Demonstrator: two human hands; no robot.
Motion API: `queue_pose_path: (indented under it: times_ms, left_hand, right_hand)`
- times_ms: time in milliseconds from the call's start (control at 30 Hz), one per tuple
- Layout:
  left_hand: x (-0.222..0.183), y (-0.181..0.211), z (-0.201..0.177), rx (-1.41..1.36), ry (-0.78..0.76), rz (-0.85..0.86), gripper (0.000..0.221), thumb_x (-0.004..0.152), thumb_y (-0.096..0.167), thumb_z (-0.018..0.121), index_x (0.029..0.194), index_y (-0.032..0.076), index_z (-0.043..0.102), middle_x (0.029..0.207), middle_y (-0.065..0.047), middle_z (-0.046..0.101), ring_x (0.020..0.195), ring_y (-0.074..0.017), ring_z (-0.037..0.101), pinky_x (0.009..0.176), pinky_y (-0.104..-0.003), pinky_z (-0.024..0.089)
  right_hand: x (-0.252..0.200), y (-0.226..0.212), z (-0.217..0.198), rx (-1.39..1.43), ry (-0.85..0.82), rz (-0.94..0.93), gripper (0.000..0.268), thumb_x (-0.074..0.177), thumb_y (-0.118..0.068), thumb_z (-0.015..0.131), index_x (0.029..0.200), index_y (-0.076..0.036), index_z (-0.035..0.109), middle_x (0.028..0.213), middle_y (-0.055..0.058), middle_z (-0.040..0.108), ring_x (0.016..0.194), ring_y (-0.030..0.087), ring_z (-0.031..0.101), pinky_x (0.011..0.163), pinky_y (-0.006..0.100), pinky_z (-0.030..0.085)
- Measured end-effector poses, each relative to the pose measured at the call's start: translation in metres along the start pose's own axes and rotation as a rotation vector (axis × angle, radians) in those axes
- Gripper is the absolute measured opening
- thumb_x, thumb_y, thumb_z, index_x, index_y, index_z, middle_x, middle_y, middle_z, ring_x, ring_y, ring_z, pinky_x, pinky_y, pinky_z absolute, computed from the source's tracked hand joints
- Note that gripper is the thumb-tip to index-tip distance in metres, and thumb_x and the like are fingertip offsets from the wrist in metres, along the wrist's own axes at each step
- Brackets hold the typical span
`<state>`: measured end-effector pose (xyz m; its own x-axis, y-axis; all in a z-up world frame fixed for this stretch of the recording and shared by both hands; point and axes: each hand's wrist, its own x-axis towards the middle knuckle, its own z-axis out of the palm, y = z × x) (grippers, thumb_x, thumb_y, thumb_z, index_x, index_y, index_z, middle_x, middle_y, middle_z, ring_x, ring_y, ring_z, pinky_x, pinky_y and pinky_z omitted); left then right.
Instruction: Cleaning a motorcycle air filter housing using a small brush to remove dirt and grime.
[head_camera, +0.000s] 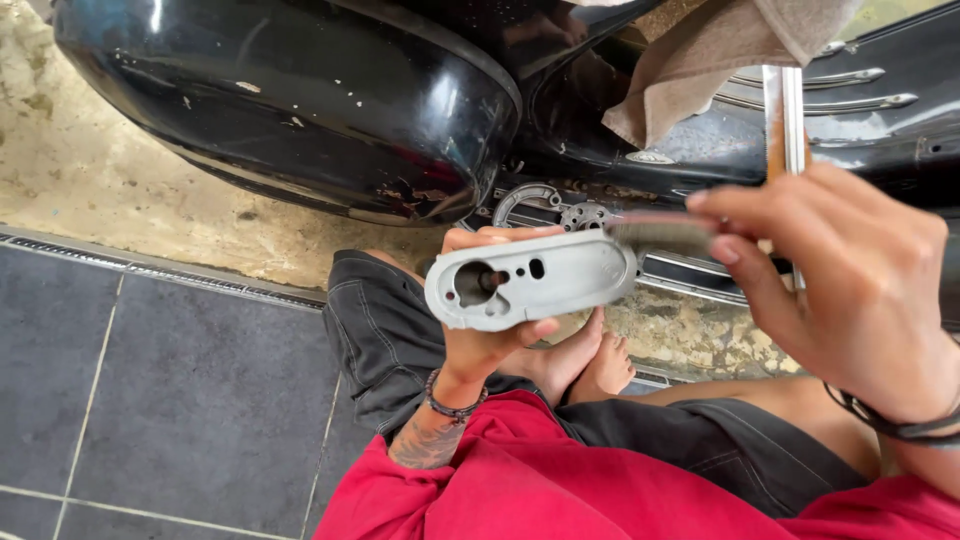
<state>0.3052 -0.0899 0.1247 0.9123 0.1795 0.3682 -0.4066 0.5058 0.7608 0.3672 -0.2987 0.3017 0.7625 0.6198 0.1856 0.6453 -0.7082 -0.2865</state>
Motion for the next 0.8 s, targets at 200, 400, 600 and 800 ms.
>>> queue_pose_path:
  times_ms: [200,400,600,800]
  left_hand:
    - [0.008,-0.012,0.009,-0.113,-0.035,-0.028,0.066,0.077,0.017,0.089,0.122,0.016,0.041,0.132,-0.011,0.064,0.13,-0.0329,0.064,0.114,-0.05,0.057]
    - [0.014,-0.01,0.019,-0.149,-0.162,-0.055,0.068,0.075,0.01,0.089,0.124,0.016,0.043,0.132,-0.012,0.065,0.131,-0.0355,0.065,0.115,-0.049,0.057]
    - [0.0,0.004,0.023,-0.189,-0.185,-0.104,0.067,0.071,0.013,0.09,0.12,0.017,0.045,0.13,-0.013,0.067,0.127,-0.0335,0.067,0.115,-0.05,0.058]
    - [-0.008,0.01,0.024,-0.139,-0.139,-0.081,0.066,0.075,0.013,0.088,0.123,0.016,0.043,0.129,-0.008,0.065,0.129,-0.0296,0.067,0.116,-0.047,0.06]
  right_hand:
    - [-0.044,0.048,0.005,0.04,0.06,0.094,0.019,0.096,0.019,0.074,0.114,0.015,0.07,0.1,0.024,0.067,0.075,0.03,0.061,0.071,0.039,0.049]
    - [-0.048,0.028,-0.001,-0.005,0.016,0.078,0.03,0.099,-0.025,0.059,0.102,0.004,0.064,0.08,0.009,0.065,0.071,0.023,0.049,0.073,0.038,0.042]
    - [-0.042,0.044,0.002,-0.241,-0.065,-0.018,0.018,0.083,0.002,0.086,0.092,-0.01,0.075,0.065,0.0,0.052,0.061,0.02,0.045,0.07,0.037,0.04]
    - [-0.042,0.024,-0.008,-0.05,-0.05,-0.009,0.04,0.102,-0.032,0.051,0.11,-0.002,0.075,0.084,0.008,0.06,0.075,0.024,0.046,0.083,0.039,0.04]
